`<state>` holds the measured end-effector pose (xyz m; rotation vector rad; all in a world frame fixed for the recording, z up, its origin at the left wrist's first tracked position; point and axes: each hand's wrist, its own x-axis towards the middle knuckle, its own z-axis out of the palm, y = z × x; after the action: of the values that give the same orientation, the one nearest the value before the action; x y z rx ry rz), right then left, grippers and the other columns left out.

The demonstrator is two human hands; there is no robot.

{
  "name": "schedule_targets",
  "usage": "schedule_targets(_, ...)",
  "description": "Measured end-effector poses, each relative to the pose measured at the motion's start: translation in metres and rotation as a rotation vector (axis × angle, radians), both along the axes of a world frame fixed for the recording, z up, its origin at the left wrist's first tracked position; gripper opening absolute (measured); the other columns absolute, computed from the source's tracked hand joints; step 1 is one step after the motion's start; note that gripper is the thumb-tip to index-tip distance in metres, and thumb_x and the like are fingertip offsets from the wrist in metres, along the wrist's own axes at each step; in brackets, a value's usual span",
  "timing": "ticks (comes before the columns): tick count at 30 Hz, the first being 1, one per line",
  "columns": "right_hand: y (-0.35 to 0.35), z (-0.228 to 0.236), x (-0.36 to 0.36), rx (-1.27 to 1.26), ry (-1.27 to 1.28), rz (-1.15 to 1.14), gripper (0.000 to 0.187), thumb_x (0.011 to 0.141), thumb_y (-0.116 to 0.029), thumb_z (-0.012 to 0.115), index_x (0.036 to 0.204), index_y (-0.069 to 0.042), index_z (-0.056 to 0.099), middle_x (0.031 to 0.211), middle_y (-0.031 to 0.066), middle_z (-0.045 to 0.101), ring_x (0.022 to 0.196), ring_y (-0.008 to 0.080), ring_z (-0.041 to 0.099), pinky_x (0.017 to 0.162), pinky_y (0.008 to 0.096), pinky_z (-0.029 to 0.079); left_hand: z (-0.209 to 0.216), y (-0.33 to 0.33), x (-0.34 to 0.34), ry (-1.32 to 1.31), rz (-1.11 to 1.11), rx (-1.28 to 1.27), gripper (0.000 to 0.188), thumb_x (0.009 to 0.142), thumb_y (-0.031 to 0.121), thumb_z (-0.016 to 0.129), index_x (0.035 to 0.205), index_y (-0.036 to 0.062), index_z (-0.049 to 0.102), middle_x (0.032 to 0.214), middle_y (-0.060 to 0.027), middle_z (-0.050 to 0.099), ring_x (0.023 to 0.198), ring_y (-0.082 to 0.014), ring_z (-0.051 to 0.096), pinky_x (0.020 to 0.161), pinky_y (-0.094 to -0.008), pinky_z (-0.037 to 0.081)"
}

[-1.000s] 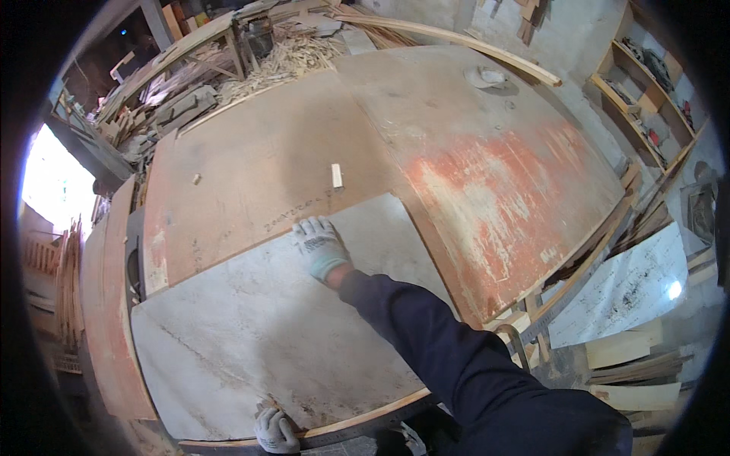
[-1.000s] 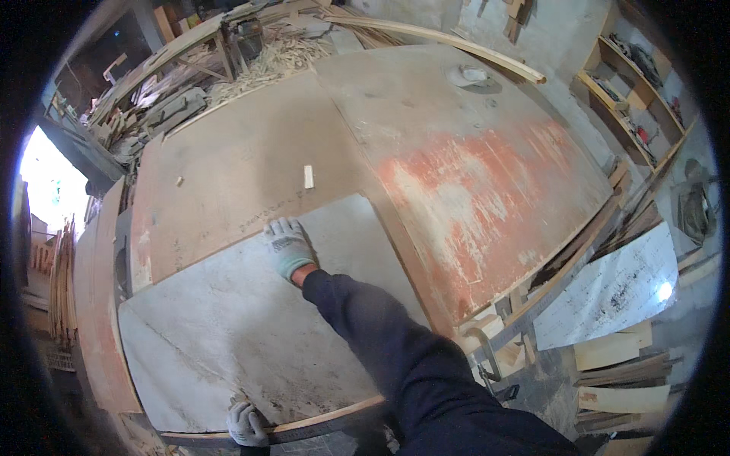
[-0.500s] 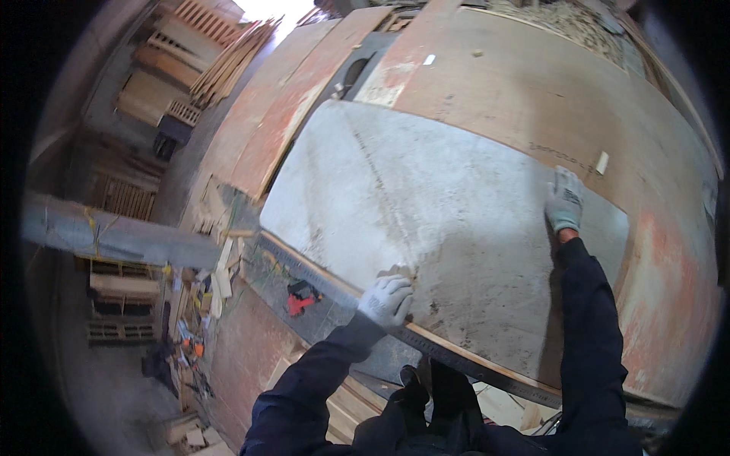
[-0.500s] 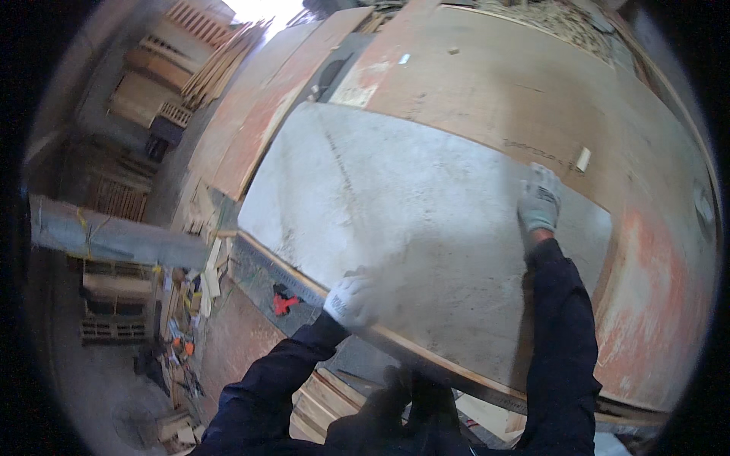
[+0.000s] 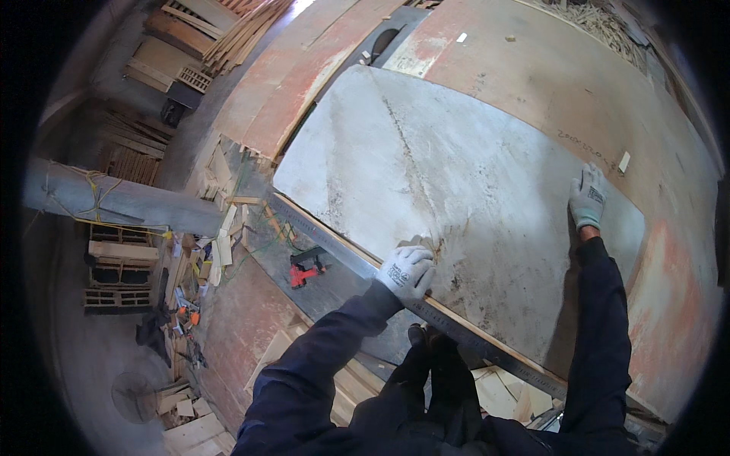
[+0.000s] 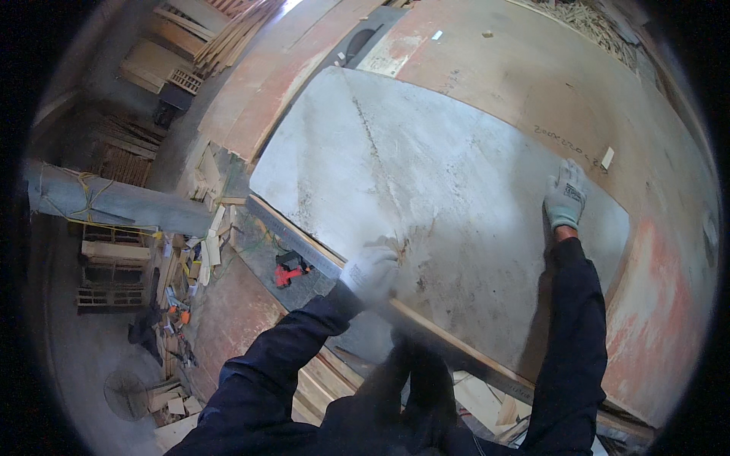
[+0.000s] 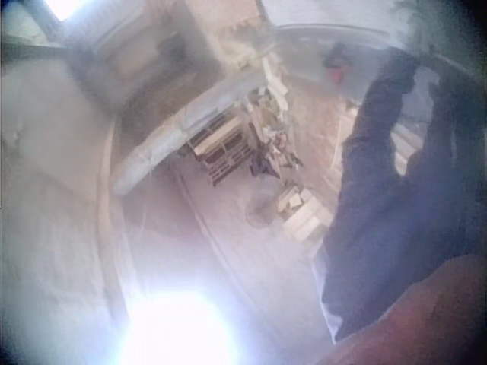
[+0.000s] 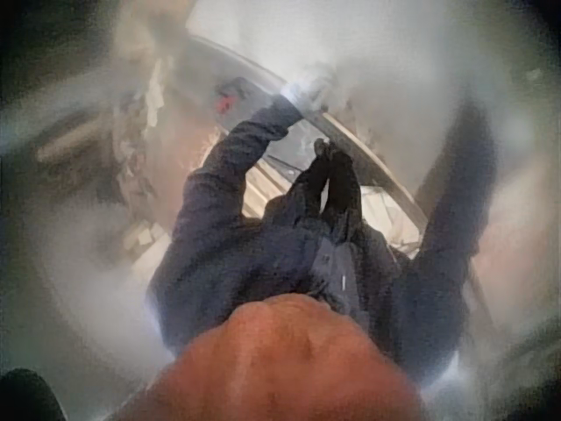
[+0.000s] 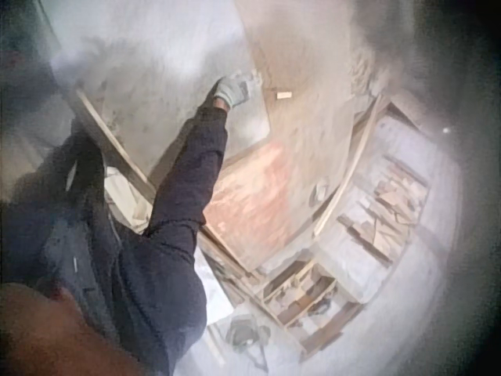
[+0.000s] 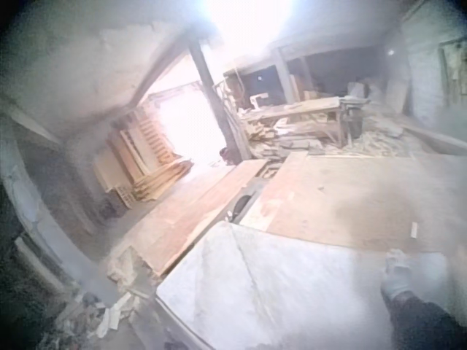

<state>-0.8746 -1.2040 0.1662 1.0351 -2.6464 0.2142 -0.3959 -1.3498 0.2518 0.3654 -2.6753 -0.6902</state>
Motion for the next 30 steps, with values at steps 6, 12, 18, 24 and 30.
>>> schedule_targets(6,0.019,0.018,0.030,0.116,-0.099,-0.006,0.053,0.097,-0.035,0.050,0.142,-0.007,0.053,0.152,0.0145,0.049,0.143,0.0332,0.040,0.119,0.0481,0.030,0.000,0.003,0.002,-0.022,0.013,-0.019,0.011,0.085,0.013,0.067,0.092,0.0049,0.069,0.107,-0.0109,0.068,0.107,-0.0308,0.063,0.094,-0.0450,0.048)
schedule_targets(12,-0.001,0.035,0.001,0.047,-0.204,0.042,0.055,0.096,-0.039,0.050,0.138,-0.003,0.056,0.145,0.0199,0.054,0.138,0.0381,0.045,0.116,0.0468,0.035,-0.003,0.007,0.000,-0.051,0.053,0.009,0.025,0.077,0.016,0.071,0.101,0.0082,0.070,0.119,-0.0109,0.066,0.114,-0.0347,0.061,0.097,-0.0464,0.047)
schedule_targets(18,-0.071,0.040,-0.011,0.011,-0.358,0.044,0.055,0.096,-0.042,0.049,0.134,-0.004,0.060,0.136,0.0215,0.061,0.129,0.0380,0.054,0.112,0.0464,0.039,0.005,-0.006,0.025,-0.014,-0.070,-0.009,0.024,0.079,0.019,0.068,0.098,0.0056,0.066,0.114,-0.0142,0.064,0.113,-0.0363,0.060,0.097,-0.0486,0.047)
schedule_targets(24,-0.105,0.024,0.006,0.012,-0.163,-0.060,0.053,0.095,-0.043,0.049,0.133,-0.007,0.063,0.133,0.0199,0.063,0.125,0.0370,0.057,0.109,0.0462,0.040,-0.005,-0.011,0.036,-0.065,-0.012,-0.024,0.034,0.077,0.023,0.069,0.106,0.0056,0.066,0.121,-0.0171,0.061,0.115,-0.0381,0.058,0.098,-0.0517,0.047)
schedule_targets(30,-0.102,0.019,0.012,-0.002,-0.059,-0.044,0.054,0.096,-0.043,0.050,0.134,-0.008,0.062,0.131,0.0192,0.063,0.126,0.0357,0.056,0.110,0.0465,0.039,-0.005,-0.013,0.037,-0.058,-0.015,-0.015,0.041,0.076,0.024,0.070,0.112,0.0049,0.066,0.124,-0.0174,0.060,0.117,-0.0388,0.057,0.098,-0.0520,0.047)
